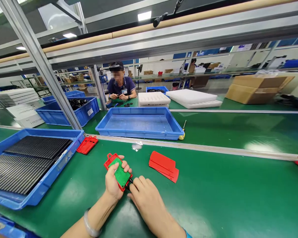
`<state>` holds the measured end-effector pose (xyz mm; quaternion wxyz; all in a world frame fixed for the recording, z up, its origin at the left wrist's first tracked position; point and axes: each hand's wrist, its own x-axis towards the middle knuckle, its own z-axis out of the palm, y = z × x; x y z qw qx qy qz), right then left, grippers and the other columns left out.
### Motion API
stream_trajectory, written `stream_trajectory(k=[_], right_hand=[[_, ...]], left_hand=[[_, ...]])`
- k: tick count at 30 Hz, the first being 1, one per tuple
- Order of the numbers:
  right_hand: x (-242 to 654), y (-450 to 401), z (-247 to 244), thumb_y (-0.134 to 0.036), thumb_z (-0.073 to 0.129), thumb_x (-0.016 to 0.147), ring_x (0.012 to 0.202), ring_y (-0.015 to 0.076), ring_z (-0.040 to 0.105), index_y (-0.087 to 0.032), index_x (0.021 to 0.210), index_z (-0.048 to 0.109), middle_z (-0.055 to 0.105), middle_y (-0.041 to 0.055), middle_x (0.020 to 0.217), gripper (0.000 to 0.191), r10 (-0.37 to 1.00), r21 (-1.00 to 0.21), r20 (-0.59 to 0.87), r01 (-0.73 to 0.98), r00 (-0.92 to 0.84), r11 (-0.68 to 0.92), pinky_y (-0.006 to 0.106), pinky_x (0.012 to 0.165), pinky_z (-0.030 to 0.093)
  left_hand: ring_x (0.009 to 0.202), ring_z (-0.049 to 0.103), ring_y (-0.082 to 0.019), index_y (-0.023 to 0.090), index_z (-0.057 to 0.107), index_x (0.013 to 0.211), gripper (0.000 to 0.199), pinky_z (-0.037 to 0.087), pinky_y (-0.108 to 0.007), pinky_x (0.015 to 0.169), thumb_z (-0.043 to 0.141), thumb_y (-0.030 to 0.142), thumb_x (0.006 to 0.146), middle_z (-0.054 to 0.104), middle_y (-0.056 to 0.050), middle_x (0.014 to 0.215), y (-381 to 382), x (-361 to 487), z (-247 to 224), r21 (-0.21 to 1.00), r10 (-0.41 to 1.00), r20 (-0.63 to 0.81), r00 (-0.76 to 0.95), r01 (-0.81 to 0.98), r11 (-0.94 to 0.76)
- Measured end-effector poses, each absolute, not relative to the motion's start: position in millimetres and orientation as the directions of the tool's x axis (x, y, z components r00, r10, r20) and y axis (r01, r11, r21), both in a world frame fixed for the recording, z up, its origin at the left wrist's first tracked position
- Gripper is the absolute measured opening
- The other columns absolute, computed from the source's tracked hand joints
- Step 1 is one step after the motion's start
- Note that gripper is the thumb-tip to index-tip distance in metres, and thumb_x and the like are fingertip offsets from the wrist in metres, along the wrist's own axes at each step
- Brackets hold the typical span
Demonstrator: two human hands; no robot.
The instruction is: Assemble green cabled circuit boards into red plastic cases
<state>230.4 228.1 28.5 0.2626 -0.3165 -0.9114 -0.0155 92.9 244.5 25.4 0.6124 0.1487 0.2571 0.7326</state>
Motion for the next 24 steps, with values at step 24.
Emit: stream_trajectory(k=[24], right_hand=[[220, 218, 32, -0.028, 0.042, 0.093, 0.053, 0.0111, 0.05, -0.018, 0.056, 0.053, 0.057, -0.0016, 0.053, 0.039, 0.851, -0.647, 0.224, 0.58, -0.475, 0.494, 0.024, 0.053, 0.028]], left_hand=[[0.062, 0.035, -0.012, 0.018, 0.058, 0.094, 0.021, 0.034, -0.027, 0.062, 0.056, 0.029, 0.075, 0.037, 0.0, 0.071, 237, 104, 32, 0.409, 0.974, 0.07, -0.215, -0.884, -0.225]])
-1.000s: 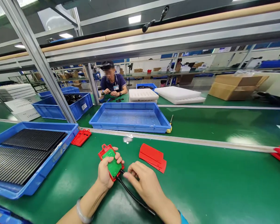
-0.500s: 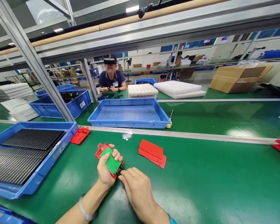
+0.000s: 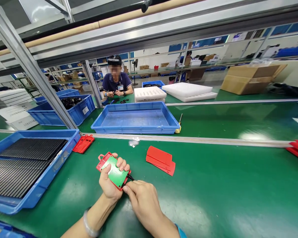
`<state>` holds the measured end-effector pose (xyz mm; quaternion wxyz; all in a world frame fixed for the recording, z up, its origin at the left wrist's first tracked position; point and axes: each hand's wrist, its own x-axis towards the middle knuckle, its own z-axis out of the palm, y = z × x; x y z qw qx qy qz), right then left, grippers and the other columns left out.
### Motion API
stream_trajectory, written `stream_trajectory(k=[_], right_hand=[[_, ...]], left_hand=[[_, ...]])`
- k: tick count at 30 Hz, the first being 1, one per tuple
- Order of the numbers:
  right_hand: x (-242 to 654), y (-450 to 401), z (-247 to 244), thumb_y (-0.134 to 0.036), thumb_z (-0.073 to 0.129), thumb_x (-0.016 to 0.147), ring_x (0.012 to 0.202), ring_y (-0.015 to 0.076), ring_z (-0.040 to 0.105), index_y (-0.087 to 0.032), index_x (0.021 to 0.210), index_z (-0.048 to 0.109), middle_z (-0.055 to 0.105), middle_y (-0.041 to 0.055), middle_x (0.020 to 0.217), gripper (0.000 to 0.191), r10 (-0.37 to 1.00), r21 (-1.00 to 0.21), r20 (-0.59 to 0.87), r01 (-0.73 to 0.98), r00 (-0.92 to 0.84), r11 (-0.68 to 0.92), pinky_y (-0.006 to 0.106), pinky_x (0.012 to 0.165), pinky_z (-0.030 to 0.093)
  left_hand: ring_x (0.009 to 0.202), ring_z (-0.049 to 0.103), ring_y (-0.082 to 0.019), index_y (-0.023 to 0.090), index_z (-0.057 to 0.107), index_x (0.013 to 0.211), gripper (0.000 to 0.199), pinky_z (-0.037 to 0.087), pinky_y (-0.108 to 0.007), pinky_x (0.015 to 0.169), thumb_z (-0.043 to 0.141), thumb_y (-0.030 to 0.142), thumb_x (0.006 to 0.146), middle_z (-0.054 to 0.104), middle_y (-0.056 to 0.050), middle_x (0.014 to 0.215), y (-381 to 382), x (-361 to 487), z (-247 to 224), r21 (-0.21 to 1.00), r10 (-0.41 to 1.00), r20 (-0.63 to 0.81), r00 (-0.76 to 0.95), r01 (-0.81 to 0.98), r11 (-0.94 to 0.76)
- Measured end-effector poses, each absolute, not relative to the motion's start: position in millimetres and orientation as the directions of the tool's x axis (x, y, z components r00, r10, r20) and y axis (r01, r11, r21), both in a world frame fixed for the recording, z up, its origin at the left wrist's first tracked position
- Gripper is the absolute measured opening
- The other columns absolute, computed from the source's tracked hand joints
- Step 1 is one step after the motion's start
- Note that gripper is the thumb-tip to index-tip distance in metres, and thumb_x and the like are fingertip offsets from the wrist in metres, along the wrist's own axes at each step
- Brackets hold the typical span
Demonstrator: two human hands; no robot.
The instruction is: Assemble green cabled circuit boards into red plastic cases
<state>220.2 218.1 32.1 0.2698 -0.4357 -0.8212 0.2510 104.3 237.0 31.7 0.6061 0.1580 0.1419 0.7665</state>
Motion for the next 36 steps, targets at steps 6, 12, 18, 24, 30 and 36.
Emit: stream_trajectory(k=[6, 12, 18, 24, 30, 36], right_hand=[[225, 229, 42, -0.034, 0.048, 0.085, 0.045, 0.0087, 0.045, -0.018, 0.054, 0.06, 0.054, -0.0034, 0.045, 0.037, 0.837, -0.874, -0.088, 0.444, -0.54, 0.195, 0.022, 0.053, 0.03], [219, 227, 35, -0.045, 0.047, 0.081, 0.037, 0.0082, 0.036, -0.016, 0.06, 0.064, 0.048, -0.0031, 0.039, 0.04, 0.837, -0.971, -0.159, 0.237, -0.523, -0.036, 0.021, 0.044, 0.03], [227, 229, 36, -0.045, 0.052, 0.082, 0.039, 0.0094, 0.045, -0.016, 0.055, 0.062, 0.056, -0.0001, 0.044, 0.041, 0.838, -0.943, -0.15, 0.331, -0.525, 0.038, 0.022, 0.047, 0.035], [241, 234, 45, -0.039, 0.054, 0.087, 0.067, 0.0142, 0.056, -0.018, 0.079, 0.062, 0.065, 0.0023, 0.073, 0.023, 0.903, -0.799, 0.168, 0.481, -0.396, 0.36, 0.024, 0.06, 0.038], [235, 236, 39, -0.03, 0.041, 0.095, 0.063, 0.013, 0.052, -0.018, 0.067, 0.058, 0.057, 0.0003, 0.064, 0.035, 0.837, -0.743, 0.172, 0.49, -0.519, 0.456, 0.024, 0.059, 0.036], [241, 236, 35, -0.026, 0.047, 0.093, 0.066, 0.014, 0.058, -0.019, 0.081, 0.065, 0.063, 0.0012, 0.071, 0.023, 0.821, -0.627, 0.209, 0.571, -0.532, 0.529, 0.024, 0.06, 0.039]], left_hand=[[0.063, 0.034, -0.012, 0.018, 0.057, 0.097, 0.022, 0.034, -0.028, 0.064, 0.052, 0.03, 0.079, 0.036, 0.0, 0.072, 234, 105, 36, 0.429, 0.969, 0.143, -0.201, -0.87, -0.244], [0.064, 0.034, -0.013, 0.018, 0.057, 0.097, 0.025, 0.033, -0.03, 0.064, 0.056, 0.032, 0.076, 0.037, 0.0, 0.072, 230, 104, 45, 0.501, 0.946, 0.272, -0.175, -0.813, -0.295], [0.061, 0.032, -0.011, 0.018, 0.057, 0.094, 0.022, 0.032, -0.027, 0.062, 0.056, 0.03, 0.076, 0.033, 0.001, 0.07, 236, 98, 47, 0.457, 0.987, 0.126, -0.098, -0.878, -0.145], [0.061, 0.033, -0.011, 0.017, 0.057, 0.096, 0.023, 0.033, -0.026, 0.062, 0.055, 0.029, 0.076, 0.033, 0.001, 0.071, 238, 94, 42, 0.404, 0.994, 0.083, -0.069, -0.909, -0.097], [0.061, 0.033, -0.011, 0.017, 0.058, 0.096, 0.021, 0.033, -0.026, 0.062, 0.054, 0.027, 0.078, 0.034, 0.001, 0.07, 235, 97, 42, 0.421, 0.995, 0.097, -0.036, -0.904, -0.074], [0.061, 0.034, -0.011, 0.017, 0.058, 0.094, 0.02, 0.034, -0.027, 0.062, 0.054, 0.027, 0.078, 0.035, 0.001, 0.07, 237, 99, 39, 0.412, 0.998, 0.05, -0.048, -0.909, -0.064]])
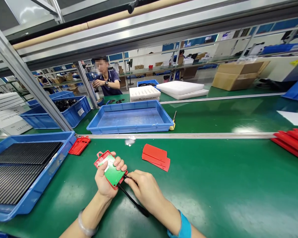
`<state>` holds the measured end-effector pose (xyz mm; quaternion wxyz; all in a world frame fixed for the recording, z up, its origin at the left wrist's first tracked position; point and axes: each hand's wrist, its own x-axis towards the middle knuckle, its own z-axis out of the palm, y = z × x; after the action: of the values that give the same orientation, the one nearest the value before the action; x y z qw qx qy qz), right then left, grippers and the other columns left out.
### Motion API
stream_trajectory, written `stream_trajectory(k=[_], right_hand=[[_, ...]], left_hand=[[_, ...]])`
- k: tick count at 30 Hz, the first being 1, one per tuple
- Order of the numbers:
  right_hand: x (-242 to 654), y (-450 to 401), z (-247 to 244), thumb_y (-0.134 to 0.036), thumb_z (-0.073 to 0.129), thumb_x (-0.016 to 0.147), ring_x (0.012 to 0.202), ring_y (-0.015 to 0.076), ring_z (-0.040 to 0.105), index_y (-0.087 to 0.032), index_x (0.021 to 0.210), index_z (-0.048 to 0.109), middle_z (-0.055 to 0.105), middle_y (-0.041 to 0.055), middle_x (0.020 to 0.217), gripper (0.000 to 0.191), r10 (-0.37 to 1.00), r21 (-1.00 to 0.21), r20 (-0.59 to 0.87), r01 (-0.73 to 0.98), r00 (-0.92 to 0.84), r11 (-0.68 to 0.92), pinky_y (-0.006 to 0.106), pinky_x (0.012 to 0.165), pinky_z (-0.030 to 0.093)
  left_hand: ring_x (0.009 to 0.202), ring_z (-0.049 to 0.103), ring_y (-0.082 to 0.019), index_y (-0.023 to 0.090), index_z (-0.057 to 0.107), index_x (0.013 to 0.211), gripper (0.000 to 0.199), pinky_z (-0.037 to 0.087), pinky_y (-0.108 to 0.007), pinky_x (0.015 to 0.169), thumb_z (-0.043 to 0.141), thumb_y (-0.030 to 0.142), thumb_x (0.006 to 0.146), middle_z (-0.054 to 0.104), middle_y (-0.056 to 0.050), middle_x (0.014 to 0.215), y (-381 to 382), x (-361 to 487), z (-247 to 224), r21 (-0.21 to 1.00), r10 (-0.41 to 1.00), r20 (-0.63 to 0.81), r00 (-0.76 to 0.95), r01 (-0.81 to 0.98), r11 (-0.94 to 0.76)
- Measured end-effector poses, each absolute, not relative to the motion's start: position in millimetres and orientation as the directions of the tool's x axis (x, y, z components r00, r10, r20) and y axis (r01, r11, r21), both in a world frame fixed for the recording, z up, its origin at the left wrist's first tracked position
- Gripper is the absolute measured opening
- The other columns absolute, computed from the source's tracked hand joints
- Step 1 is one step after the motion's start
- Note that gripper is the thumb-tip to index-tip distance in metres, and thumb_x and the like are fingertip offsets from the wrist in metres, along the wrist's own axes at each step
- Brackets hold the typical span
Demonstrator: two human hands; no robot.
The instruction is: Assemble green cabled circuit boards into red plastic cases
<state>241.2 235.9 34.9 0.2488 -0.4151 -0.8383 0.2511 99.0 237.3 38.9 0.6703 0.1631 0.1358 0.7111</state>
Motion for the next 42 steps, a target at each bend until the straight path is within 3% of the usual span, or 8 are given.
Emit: stream_trajectory(k=[5, 8, 14, 17, 26, 29, 34, 42], right_hand=[[241, 236, 23, -0.025, 0.045, 0.093, 0.074, 0.0197, 0.06, -0.017, 0.09, 0.064, 0.064, 0.0063, 0.079, 0.021, 0.743, -0.38, 0.389, 0.641, -0.544, 0.668, 0.029, 0.063, 0.041], [240, 237, 26, -0.026, 0.043, 0.094, 0.069, 0.0172, 0.058, -0.018, 0.081, 0.064, 0.063, 0.0047, 0.073, 0.027, 0.792, -0.502, 0.339, 0.614, -0.508, 0.609, 0.028, 0.062, 0.039], [235, 242, 30, -0.038, 0.05, 0.084, 0.044, 0.008, 0.039, -0.016, 0.062, 0.057, 0.047, -0.0038, 0.049, 0.032, 0.878, -0.963, -0.184, 0.262, -0.443, -0.069, 0.022, 0.045, 0.028], [232, 242, 27, -0.048, 0.058, 0.078, 0.039, 0.0042, 0.028, -0.014, 0.065, 0.058, 0.041, -0.0073, 0.045, 0.036, 0.795, -0.923, -0.328, -0.005, -0.51, -0.384, 0.02, 0.04, 0.02], [222, 238, 23, -0.047, 0.07, 0.07, 0.039, -0.0006, 0.019, -0.015, 0.068, 0.049, 0.033, -0.011, 0.049, 0.038, 0.642, -0.695, -0.303, -0.298, -0.704, -0.655, 0.016, 0.039, 0.012], [217, 233, 21, -0.05, 0.069, 0.069, 0.038, -0.0011, 0.019, -0.016, 0.069, 0.047, 0.031, -0.0123, 0.049, 0.041, 0.682, -0.711, -0.29, -0.327, -0.671, -0.623, 0.014, 0.038, 0.013], [218, 234, 19, -0.054, 0.072, 0.065, 0.042, 0.0051, 0.046, -0.013, 0.069, 0.056, 0.055, -0.0035, 0.053, 0.045, 0.803, -0.863, -0.219, -0.274, -0.554, -0.425, 0.018, 0.04, 0.036], [224, 244, 15, -0.056, 0.081, 0.047, 0.054, 0.0068, 0.052, -0.017, 0.074, 0.051, 0.054, -0.0077, 0.063, 0.056, 0.827, -0.901, -0.129, -0.284, -0.547, -0.328, 0.024, 0.058, 0.046]], left_hand=[[0.061, 0.035, -0.011, 0.017, 0.058, 0.093, 0.017, 0.034, -0.026, 0.062, 0.054, 0.027, 0.079, 0.035, 0.001, 0.07, 240, 98, 29, 0.384, 0.995, -0.062, -0.073, -0.922, -0.044], [0.061, 0.036, -0.011, 0.018, 0.058, 0.094, 0.019, 0.034, -0.026, 0.062, 0.056, 0.028, 0.078, 0.035, 0.001, 0.07, 240, 99, 28, 0.398, 0.995, -0.064, -0.074, -0.916, -0.042], [0.061, 0.035, -0.011, 0.019, 0.055, 0.093, 0.021, 0.033, -0.027, 0.062, 0.057, 0.028, 0.075, 0.034, 0.002, 0.07, 236, 103, 36, 0.456, 0.997, 0.024, -0.077, -0.887, -0.079], [0.06, 0.033, -0.011, 0.02, 0.055, 0.093, 0.025, 0.033, -0.027, 0.062, 0.06, 0.031, 0.071, 0.034, 0.002, 0.069, 236, 103, 41, 0.497, 0.993, 0.089, -0.075, -0.861, -0.109], [0.059, 0.029, -0.011, 0.019, 0.053, 0.094, 0.027, 0.031, -0.025, 0.059, 0.059, 0.031, 0.071, 0.027, 0.003, 0.069, 237, 96, 48, 0.414, 0.996, 0.075, -0.042, -0.907, -0.07], [0.059, 0.029, -0.01, 0.017, 0.055, 0.093, 0.027, 0.033, -0.025, 0.058, 0.06, 0.03, 0.07, 0.028, 0.003, 0.068, 235, 95, 50, 0.429, 0.992, 0.122, -0.014, -0.901, -0.066], [0.058, 0.034, -0.009, 0.015, 0.057, 0.094, 0.028, 0.039, -0.025, 0.056, 0.06, 0.026, 0.068, 0.031, 0.003, 0.068, 233, 88, 49, 0.425, 0.995, 0.068, 0.068, -0.904, 0.033], [0.076, 0.062, -0.03, 0.019, 0.061, 0.112, 0.064, 0.055, -0.042, 0.066, 0.074, 0.021, 0.049, 0.064, -0.004, 0.075, 239, 77, 25, 0.714, 0.933, -0.35, 0.083, -0.621, 0.323]])
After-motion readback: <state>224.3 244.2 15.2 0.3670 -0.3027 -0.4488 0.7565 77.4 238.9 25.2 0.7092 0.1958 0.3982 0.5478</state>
